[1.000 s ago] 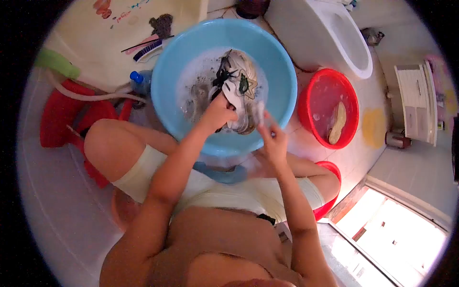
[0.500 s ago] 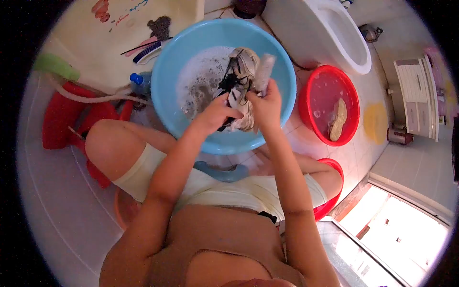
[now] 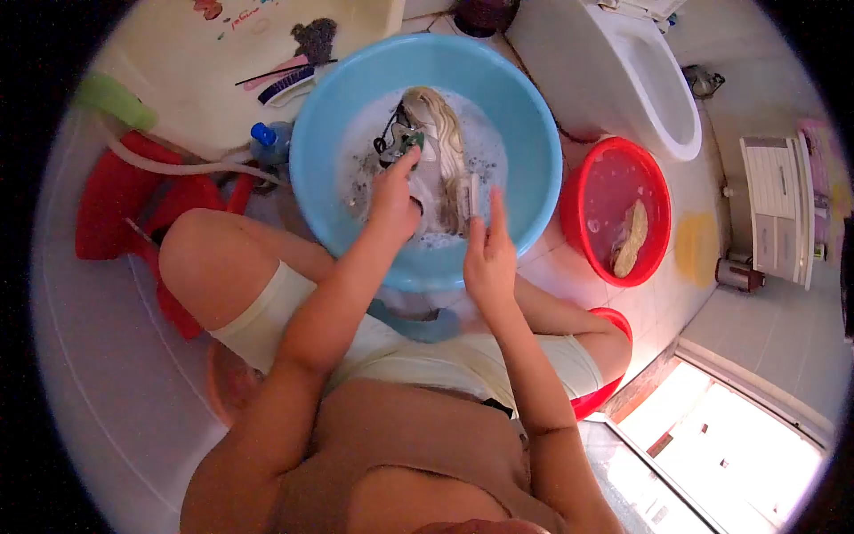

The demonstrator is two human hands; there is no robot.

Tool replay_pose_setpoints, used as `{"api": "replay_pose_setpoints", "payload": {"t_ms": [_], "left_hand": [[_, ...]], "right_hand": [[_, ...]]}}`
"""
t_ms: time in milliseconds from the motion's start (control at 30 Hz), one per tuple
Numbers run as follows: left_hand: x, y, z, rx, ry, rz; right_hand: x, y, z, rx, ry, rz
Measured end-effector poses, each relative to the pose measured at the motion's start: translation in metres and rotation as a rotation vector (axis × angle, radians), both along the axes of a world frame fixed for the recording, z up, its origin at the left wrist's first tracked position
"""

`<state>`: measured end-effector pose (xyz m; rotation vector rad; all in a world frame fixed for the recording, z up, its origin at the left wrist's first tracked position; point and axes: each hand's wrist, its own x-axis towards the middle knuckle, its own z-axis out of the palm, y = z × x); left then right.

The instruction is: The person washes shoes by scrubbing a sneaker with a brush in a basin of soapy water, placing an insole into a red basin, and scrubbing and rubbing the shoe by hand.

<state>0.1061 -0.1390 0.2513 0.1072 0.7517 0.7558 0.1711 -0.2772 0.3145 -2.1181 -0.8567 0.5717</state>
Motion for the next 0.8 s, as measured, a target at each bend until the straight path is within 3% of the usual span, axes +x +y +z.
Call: {"api": "replay_pose_setpoints", "payload": {"t_ms": [100, 200, 300, 333, 433, 467, 533, 567, 700, 800], "left_hand": [[0.003, -0.001, -0.012, -0.116, -0.075, -0.065], [0.013, -0.015, -0.012, -0.037, 0.044, -0.057], [0.016, -0.009, -0.026, -0.056, 0.064, 0.038], [0.01, -0.005, -0.019, -0.014, 0.188, -0.028], [0.008, -0.008, -0.024, 0.043, 0.277, -0.049], [0.01, -0.011, -0.015, -0.066, 0.268, -0.035], [0.018, -0.023, -0.014, -0.005, 0.22, 0.059], [0.02, -0.024, -0.015, 0.034, 0.194, 0.114], [0.003, 0.004, -0.031, 0.003, 0.31, -0.085], [0.017, -0.025, -0.019, 0.086, 0.26, 0.021]], "right_hand": [[-0.009, 0.001, -0.023, -0.008, -0.318, 0.219], [0.004, 0.057, -0.03, -0.052, -0.28, 0.088], [0.001, 0.069, -0.02, -0.166, -0.07, 0.099], [-0.005, 0.051, -0.058, 0.145, -0.276, 0.144], [-0.015, 0.049, -0.05, -0.007, -0.155, 0.171], [-0.01, 0.06, -0.045, 0.003, -0.095, 0.106], [0.011, 0.089, -0.037, 0.015, 0.018, -0.027], [0.007, 0.082, -0.038, -0.015, 0.022, 0.013], [-0.012, 0.05, -0.033, -0.055, -0.056, 0.139], [0.01, 0.076, -0.032, -0.03, -0.038, 0.052]]}}
